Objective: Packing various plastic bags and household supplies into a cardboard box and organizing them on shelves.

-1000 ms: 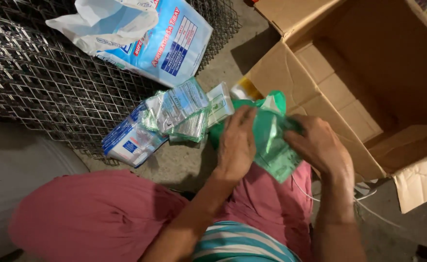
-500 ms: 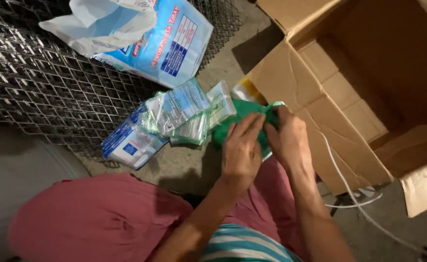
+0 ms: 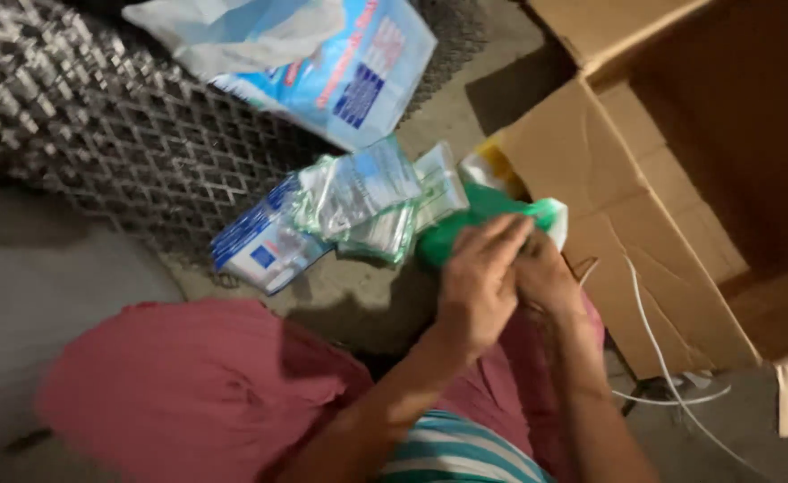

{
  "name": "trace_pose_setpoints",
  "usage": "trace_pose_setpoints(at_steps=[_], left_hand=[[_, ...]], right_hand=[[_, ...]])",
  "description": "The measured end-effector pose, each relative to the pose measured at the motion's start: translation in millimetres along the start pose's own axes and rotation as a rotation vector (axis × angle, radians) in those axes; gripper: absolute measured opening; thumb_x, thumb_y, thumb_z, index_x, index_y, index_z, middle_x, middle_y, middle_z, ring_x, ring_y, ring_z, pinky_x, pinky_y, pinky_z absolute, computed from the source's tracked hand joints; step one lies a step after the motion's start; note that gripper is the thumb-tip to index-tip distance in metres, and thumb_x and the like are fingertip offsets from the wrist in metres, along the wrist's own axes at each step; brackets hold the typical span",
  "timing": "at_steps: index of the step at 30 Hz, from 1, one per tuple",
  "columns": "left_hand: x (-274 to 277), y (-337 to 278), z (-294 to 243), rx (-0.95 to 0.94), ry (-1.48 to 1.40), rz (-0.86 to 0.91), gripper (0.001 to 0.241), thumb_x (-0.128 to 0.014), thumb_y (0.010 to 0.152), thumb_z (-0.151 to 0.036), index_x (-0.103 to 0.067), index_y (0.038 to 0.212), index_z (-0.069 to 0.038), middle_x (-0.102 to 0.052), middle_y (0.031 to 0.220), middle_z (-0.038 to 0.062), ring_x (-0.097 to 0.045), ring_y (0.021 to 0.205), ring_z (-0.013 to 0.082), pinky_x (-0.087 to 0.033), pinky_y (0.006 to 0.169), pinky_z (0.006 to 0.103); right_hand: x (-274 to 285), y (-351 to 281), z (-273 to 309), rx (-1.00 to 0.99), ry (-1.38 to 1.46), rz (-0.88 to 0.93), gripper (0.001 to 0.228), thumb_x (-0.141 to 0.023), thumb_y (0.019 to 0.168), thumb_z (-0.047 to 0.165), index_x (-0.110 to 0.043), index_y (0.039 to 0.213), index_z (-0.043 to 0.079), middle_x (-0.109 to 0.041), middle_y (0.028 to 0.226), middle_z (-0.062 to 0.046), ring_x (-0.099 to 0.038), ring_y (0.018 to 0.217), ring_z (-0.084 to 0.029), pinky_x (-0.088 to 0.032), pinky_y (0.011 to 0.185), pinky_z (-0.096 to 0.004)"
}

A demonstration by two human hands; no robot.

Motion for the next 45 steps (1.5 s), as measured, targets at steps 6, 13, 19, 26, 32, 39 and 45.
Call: trace_pose_setpoints(at_steps=[6, 13, 19, 26, 32, 39, 45], left_hand=[[13, 3, 7, -0.094, 0.061, 0.008, 0.056, -0.059, 0.086, 0.005, -0.059, 0.141, -0.005, -0.062, 0.138, 0.015, -0.06, 0.128, 0.0365, -0.047, 0.112, 0.0482], [38, -6, 72, 0.154, -0.266, -0.179, 0.037, -0.076, 0.097, -0.012, -0.064, 0.131, -0.006, -0.067, 0.129, 0.016, -0.068, 0.118, 0.0285, -0.055, 0.098, 0.0382], [90, -48, 189, 0.477, 0.188, -0.887, 0.063, -0.085, 0.08, -0.002, -0.053, 0.134, 0.003, -0.047, 0.123, 0.019, -0.057, 0.102, 0.0247, -0.05, 0.084, 0.0355], [93, -70, 257, 0.684, -0.207, -1.001, 0.057, -0.087, 0.077, -0.004, -0.057, 0.125, 0.002, -0.061, 0.107, 0.01, -0.059, 0.089, 0.0205, -0.052, 0.077, 0.0338], [93, -67, 239, 0.895, -0.371, -0.936, 0.051, -0.083, 0.078, -0.006, -0.054, 0.12, -0.001, -0.069, 0.1, 0.01, -0.065, 0.086, 0.0194, -0.053, 0.078, 0.0333], [62, -83, 284, 0.668, -0.251, -0.987, 0.046, -0.079, 0.082, -0.004, -0.061, 0.124, 0.003, -0.066, 0.111, 0.015, -0.062, 0.094, 0.0226, -0.052, 0.086, 0.0363], [115, -58, 182, 0.4, 0.368, -1.0, 0.054, -0.084, 0.095, -0.017, -0.058, 0.138, 0.002, -0.057, 0.135, 0.018, -0.059, 0.116, 0.0348, -0.046, 0.105, 0.046]], right_hand=[[17, 66, -101, 0.504, -0.539, 0.04, 0.023, -0.06, 0.096, 0.017, -0.062, 0.116, 0.007, -0.066, 0.112, -0.01, -0.06, 0.108, -0.028, -0.051, 0.092, -0.047], [-27, -56, 182, -0.064, -0.548, -0.072, 0.039, -0.067, 0.093, 0.022, -0.065, 0.128, 0.005, -0.076, 0.104, -0.013, -0.072, 0.094, -0.024, -0.054, 0.079, -0.038], [-54, -52, 216, 0.078, -0.286, -0.193, 0.023, -0.068, 0.098, 0.016, -0.073, 0.113, 0.001, -0.075, 0.095, -0.014, -0.069, 0.08, -0.018, -0.052, 0.068, -0.03], [-150, 109, 84, 0.378, -0.66, -0.083, 0.059, -0.077, 0.088, 0.023, -0.058, 0.134, -0.008, -0.064, 0.126, -0.033, -0.061, 0.117, -0.046, -0.049, 0.099, -0.047], [-164, 101, 65, 0.226, -0.721, -0.217, 0.057, -0.085, 0.075, 0.025, -0.064, 0.116, -0.009, -0.066, 0.111, -0.032, -0.064, 0.103, -0.046, -0.051, 0.091, -0.05], [-141, 82, 76, 0.448, -0.582, -0.232, 0.037, -0.087, 0.076, 0.011, -0.069, 0.106, -0.001, -0.07, 0.097, -0.019, -0.064, 0.088, -0.029, -0.051, 0.078, -0.039], [-130, 53, 133, 0.314, 0.069, -0.021, 0.024, -0.074, 0.084, -0.002, -0.062, 0.103, 0.004, -0.064, 0.095, -0.001, -0.06, 0.087, -0.011, -0.05, 0.074, -0.026]])
Point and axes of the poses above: each hand's wrist, its own y-axis towards the middle knuckle, its own x-axis out of the back of the hand, z = x × y, the point moved 4 cm from there along y, towards the middle knuckle
